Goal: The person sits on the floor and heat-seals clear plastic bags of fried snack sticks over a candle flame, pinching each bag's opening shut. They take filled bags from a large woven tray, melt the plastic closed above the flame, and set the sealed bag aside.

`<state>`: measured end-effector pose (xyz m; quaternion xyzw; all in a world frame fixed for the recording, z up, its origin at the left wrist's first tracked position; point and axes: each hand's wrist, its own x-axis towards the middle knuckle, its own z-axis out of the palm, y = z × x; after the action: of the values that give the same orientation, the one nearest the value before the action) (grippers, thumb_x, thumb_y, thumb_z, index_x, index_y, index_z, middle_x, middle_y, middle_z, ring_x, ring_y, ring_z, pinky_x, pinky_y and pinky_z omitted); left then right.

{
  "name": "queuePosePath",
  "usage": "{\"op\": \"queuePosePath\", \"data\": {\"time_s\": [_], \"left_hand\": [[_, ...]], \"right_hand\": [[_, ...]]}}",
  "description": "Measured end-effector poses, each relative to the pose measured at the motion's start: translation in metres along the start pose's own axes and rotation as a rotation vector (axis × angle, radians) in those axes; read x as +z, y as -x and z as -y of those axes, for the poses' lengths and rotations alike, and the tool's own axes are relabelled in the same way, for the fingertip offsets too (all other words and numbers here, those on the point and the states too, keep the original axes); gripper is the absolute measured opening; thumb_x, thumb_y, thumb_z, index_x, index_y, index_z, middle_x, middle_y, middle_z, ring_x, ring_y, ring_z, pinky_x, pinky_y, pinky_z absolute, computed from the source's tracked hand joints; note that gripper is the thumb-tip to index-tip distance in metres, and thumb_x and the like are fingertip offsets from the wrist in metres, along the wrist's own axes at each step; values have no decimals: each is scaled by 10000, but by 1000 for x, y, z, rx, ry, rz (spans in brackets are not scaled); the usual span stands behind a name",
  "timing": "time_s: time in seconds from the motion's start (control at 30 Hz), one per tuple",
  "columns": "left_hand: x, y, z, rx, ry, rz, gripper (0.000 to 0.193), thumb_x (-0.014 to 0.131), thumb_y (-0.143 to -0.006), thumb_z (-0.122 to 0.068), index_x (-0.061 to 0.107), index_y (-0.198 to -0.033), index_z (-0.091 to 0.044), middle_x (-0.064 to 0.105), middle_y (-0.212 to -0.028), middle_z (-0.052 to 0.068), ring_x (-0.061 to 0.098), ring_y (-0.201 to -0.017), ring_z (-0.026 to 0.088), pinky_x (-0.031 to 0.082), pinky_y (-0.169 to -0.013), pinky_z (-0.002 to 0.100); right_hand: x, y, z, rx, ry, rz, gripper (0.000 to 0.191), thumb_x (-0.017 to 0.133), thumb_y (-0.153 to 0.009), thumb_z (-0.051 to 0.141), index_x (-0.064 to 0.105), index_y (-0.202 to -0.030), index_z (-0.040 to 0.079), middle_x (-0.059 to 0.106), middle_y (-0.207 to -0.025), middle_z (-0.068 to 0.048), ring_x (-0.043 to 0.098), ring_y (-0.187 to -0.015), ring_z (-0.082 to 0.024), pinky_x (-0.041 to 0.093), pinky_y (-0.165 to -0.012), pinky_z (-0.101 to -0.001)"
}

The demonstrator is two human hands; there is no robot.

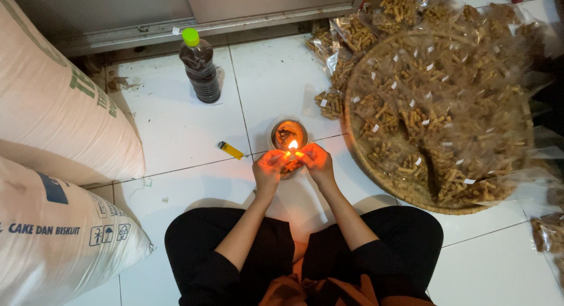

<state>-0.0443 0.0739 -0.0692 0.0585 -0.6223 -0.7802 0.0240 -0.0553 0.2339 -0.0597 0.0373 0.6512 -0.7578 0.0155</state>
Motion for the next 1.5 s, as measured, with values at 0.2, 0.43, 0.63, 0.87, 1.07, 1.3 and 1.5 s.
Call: {"op": "queuePosePath", "data": {"time_s": [0.2,0.43,0.63,0.87,1.07,1.3,1.5], "left_hand": [[-4,0,8,207,-65,13,136,731,-926,-74,716,-1015,28,736,-888,70,676,-802,100,563,-698,246],[-6,7,9,-9,122,12,187,758,-915,-128,690,-1016,14,711,-875,58,693,-759,123,624,-600,289],[-9,9,11,15,243,26,214,753,-909,-120,678,-1066,4,715,-971,59,688,-825,110,616,-643,290],[-11,11,12,-74,155,-55,159,740,-920,-72,672,-1034,16,707,-958,79,681,-791,126,614,-615,305],[-15,11,15,83,220,-13,148,715,-929,1,667,-1061,47,714,-1011,84,669,-937,115,552,-838,254],[-16,12,14,60,159,-80,119,721,-916,-19,674,-1009,38,709,-957,60,659,-882,104,548,-792,248],[-17,13,14,74,180,-91,106,729,-912,-19,679,-984,39,702,-938,53,643,-873,93,534,-782,244]], "right_hand": [[1,2,-1,37,92,-60,166,692,-931,119,756,-1009,-13,756,-892,-55,674,-786,-102,537,-739,-255],[2,4,-2,62,98,-38,214,680,-936,142,787,-1031,-18,777,-920,-60,681,-806,-102,540,-759,-255],[4,5,-2,48,130,-36,232,679,-950,157,790,-1043,-24,773,-928,-54,667,-834,-97,524,-779,-244],[5,7,-4,40,80,-1,256,651,-958,182,784,-1072,-4,781,-974,-43,673,-886,-83,517,-811,-236],[7,7,-1,-10,154,15,272,652,-984,189,791,-1058,-33,758,-918,-50,642,-846,-86,511,-778,-253],[11,4,1,-36,132,52,271,605,-1001,168,769,-1060,-40,772,-939,-38,661,-859,-82,528,-797,-252],[11,3,-2,-67,113,70,269,568,-1024,145,753,-1055,-49,776,-973,-52,687,-903,-101,544,-851,-265]]}}
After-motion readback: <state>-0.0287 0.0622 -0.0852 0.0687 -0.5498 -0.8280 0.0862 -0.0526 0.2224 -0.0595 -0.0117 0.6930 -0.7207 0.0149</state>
